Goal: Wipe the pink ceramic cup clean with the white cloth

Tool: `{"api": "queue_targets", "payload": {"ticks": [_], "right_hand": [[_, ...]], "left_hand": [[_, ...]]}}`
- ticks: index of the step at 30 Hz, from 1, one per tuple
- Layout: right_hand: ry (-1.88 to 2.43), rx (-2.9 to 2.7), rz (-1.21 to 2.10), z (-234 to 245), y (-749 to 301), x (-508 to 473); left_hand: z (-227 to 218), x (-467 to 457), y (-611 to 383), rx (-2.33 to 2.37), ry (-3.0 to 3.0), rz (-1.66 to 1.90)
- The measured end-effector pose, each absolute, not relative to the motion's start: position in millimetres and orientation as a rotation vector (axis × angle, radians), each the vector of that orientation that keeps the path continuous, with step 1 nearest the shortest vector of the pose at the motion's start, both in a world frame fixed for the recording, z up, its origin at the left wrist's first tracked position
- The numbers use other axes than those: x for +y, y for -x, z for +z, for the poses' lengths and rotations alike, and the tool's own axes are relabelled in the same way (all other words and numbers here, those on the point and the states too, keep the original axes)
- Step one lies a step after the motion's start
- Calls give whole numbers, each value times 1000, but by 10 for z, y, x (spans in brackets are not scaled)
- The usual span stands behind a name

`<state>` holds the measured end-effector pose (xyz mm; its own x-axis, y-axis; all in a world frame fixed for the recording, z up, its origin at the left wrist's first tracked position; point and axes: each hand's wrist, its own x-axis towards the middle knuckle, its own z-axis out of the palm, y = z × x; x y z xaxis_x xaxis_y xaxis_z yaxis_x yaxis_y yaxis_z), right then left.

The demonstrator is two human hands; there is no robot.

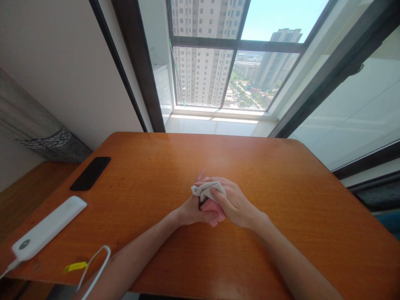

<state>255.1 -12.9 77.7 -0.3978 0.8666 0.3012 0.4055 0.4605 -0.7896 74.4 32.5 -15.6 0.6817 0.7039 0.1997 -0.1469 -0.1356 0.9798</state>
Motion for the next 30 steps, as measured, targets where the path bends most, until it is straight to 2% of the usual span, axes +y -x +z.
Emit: {"api": "queue_targets", "payload": {"ticks": [5,9,12,21,26,30], "right_hand": [[1007,-1190,1426,285,-2642,50],[978,-865,1484,69,-2548,78],[947,-879,1362,74,-2488,14],[989,-1163,724,247,-2502,-155],[1046,-1564,334,445,-2730,-188],[1045,-1879,212,528,-2769,-214]], "left_hand": [[-167,300,-705,374,-1347,712],[-132,306,-692,380,-1268,685],[-105,315,-679,352,-1227,680],[-77,301,-712,205,-1244,711],[-73,332,-727,217,-1226,646],[-44,348,-736,230,-1300,670]]}}
